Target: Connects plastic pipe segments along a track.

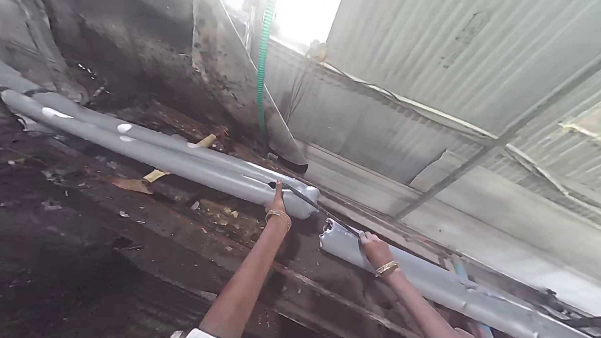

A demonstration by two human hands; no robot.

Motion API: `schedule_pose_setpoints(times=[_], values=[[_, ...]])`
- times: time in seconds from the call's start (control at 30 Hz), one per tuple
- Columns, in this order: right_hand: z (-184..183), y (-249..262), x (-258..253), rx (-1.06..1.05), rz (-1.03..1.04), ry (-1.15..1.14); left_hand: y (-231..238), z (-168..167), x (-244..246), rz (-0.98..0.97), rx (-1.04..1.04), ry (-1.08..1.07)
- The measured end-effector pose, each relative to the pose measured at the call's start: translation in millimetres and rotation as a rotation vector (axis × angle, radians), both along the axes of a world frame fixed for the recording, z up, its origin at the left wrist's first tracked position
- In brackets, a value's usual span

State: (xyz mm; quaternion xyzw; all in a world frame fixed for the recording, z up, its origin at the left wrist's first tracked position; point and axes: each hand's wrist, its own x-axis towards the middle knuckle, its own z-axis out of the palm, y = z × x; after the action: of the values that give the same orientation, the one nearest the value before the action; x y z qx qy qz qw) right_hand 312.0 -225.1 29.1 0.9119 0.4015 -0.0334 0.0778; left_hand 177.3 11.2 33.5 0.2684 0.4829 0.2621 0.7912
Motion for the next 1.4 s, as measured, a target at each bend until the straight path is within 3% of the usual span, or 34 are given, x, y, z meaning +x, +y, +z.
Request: schedule_pose_setpoints(times=[0.27,0.83,1.4], values=[[-4.3,-6.9,4.7,-0.022,0.026,-0.029,-2.0,-1.9,21.9,0.144,0.009,0.023],[9.2,-12.3,17.0,-0.082,0.008,0.032,-1.5,-35.0,12.5,-0.066,0.044,-0.126],[0.9,-21.4,17.6,-0.053,-0.002,0.01,-6.1,-49.6,16.6,-0.034,0.09,-0.163]])
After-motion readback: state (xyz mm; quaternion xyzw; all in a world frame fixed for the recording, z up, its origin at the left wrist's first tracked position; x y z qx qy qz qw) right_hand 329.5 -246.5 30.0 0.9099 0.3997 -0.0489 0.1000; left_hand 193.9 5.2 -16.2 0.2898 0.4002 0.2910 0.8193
